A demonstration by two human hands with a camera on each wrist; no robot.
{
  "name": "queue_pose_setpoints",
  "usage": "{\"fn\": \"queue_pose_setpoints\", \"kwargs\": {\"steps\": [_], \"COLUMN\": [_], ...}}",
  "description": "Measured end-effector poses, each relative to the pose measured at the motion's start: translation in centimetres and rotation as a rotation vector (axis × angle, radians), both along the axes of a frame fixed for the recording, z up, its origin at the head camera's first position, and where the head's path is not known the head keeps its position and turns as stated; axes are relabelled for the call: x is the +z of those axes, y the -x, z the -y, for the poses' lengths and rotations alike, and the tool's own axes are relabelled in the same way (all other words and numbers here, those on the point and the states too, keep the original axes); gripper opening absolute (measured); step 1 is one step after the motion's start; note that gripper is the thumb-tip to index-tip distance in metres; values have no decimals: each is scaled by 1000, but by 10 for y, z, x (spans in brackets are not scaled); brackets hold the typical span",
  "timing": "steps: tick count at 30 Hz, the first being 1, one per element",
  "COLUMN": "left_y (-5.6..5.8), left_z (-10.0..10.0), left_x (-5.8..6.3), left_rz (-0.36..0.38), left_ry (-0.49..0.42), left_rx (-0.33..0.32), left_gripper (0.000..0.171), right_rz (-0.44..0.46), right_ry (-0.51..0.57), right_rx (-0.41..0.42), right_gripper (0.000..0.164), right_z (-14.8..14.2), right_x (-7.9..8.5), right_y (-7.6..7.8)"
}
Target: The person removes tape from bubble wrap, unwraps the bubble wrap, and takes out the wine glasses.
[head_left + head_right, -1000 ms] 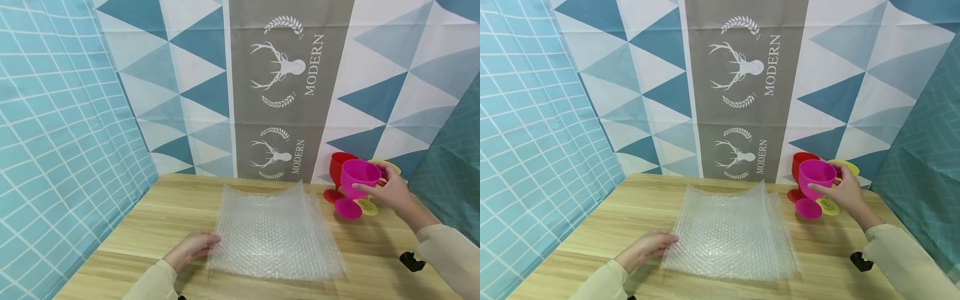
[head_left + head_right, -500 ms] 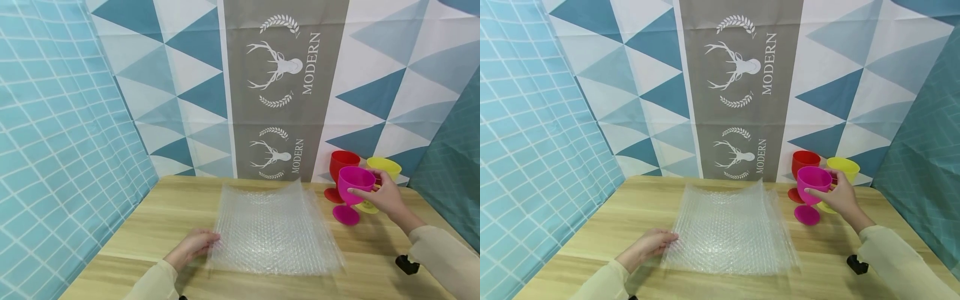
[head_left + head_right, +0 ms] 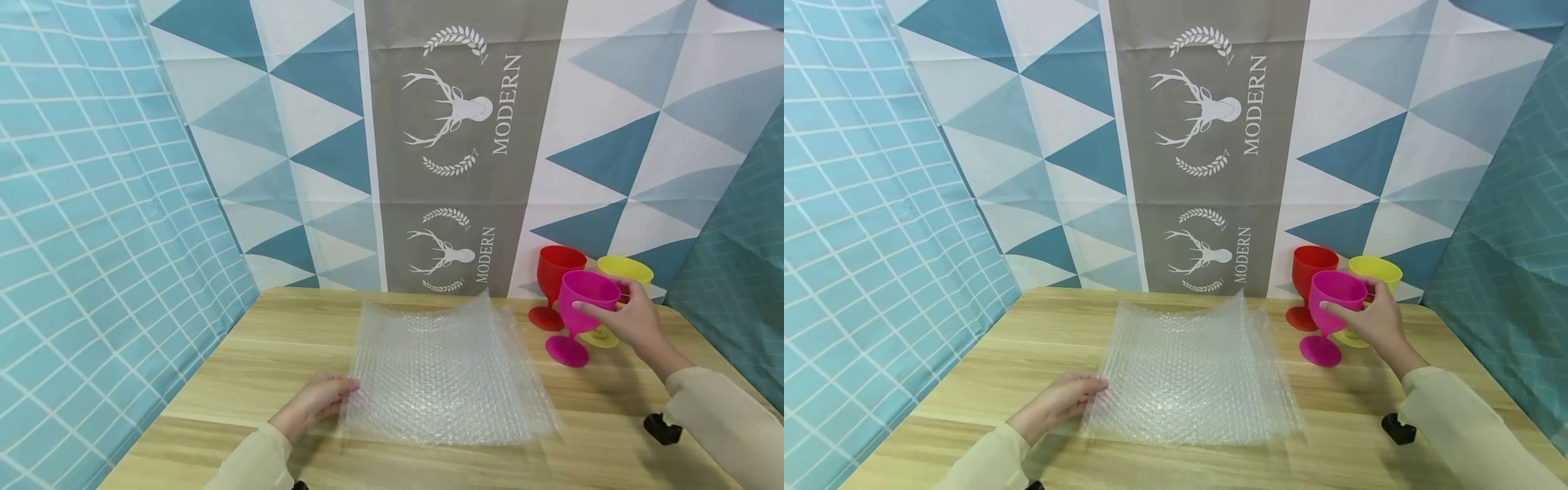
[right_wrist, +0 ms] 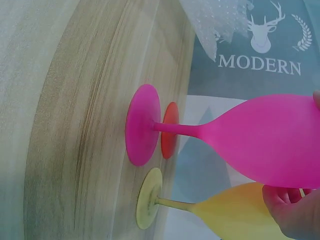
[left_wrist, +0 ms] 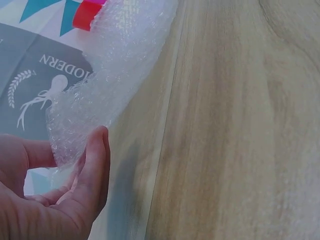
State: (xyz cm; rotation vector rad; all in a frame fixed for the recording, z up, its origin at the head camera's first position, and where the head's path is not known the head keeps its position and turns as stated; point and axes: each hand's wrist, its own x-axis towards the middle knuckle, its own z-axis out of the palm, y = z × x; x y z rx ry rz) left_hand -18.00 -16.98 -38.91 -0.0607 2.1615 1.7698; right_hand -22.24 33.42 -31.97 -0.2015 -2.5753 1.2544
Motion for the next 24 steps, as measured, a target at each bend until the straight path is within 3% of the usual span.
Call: {"fn": "queue_pose_setpoints", "kwargs": {"steps": [14, 24], "left_y": [2, 7], "left_z": [0, -4], "left_x": [7, 21], "left_rz": [-39, -74], "left_ry": [72, 148], "left_rx": [6, 120], "left_gripper": [42, 43], "right_rz": [12, 74], "right_ry": [35, 49], "right_rx": [0, 12], "right_gripper": [95, 102], "right_z": [2, 2], "right_x": [-3, -7], "right_y": [3, 4]}}
